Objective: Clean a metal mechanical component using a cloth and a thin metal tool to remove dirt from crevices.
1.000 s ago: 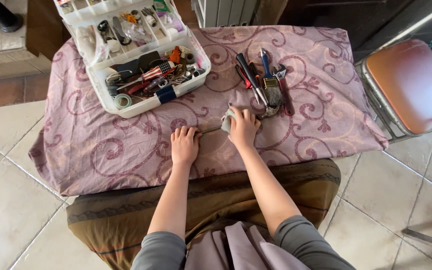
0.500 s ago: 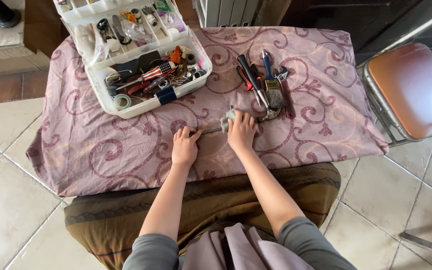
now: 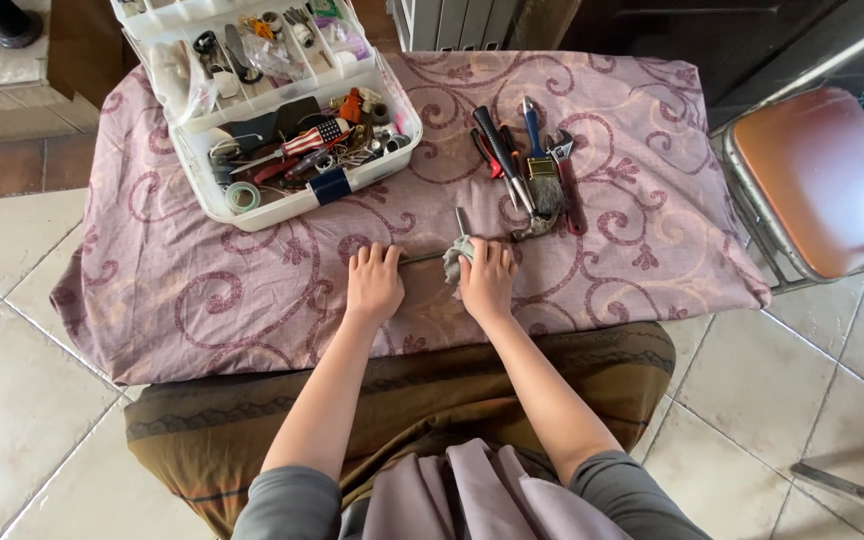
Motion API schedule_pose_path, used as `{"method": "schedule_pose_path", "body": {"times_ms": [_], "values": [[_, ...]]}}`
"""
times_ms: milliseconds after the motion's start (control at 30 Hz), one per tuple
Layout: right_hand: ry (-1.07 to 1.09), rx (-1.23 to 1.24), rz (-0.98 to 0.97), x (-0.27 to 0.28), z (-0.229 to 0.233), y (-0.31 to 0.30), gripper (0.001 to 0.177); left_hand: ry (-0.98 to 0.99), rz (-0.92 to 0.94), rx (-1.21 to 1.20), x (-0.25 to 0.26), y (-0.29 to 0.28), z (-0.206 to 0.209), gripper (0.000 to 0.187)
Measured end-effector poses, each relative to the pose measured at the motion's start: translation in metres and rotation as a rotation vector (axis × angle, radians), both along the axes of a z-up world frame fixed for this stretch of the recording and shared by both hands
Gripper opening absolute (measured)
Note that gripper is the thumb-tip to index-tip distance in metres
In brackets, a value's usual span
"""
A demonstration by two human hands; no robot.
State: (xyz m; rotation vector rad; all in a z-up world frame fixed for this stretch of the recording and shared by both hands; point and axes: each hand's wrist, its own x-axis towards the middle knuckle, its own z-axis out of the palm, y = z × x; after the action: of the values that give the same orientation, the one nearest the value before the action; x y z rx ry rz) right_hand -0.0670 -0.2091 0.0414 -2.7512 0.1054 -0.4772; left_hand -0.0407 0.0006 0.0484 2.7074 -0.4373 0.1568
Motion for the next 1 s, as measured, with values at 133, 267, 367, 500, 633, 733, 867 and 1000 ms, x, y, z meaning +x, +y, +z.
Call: {"method": "schedule_pose_path", "body": {"times_ms": [133,267,367,500,633,733,867,1000], "values": [[-0.003,0.022,0.022,0.007,-0.002,0.003,0.034,-0.009,-0.053,0.01,0.005,-0.008,-0.004,0.032],[0.023,-0.007,-0.037,0.014,-0.004,0.018,0.031,0.181,-0.073,0.181,0.007,-0.017,-0.003,0.035],[0.052,0.017,0.097,0.014,-0.003,0.025,0.027,0.156,-0.094,0.252,0.007,-0.016,-0.011,0.041],[0.116,0.052,0.18,0.041,-0.039,0.006,0.022,0.302,-0.064,0.133,0.006,-0.016,0.004,0.039],[0.079,0.258,-0.155,0.045,-0.026,-0.006,0.025,0.282,0.011,0.024,-0.002,-0.023,0.02,0.032],[-0.181,0.461,-0.099,0.04,-0.009,0.002,0.026,0.349,0.145,-0.089,-0.004,-0.033,0.029,0.031],[-0.449,0.797,-0.242,0.044,-0.001,0.017,0.035,0.339,0.212,-0.261,-0.005,-0.044,0.029,0.032],[-0.445,1.321,-0.691,0.052,0.016,0.02,0.04,0.59,0.388,-0.551,0.008,-0.053,0.01,0.034]]}}
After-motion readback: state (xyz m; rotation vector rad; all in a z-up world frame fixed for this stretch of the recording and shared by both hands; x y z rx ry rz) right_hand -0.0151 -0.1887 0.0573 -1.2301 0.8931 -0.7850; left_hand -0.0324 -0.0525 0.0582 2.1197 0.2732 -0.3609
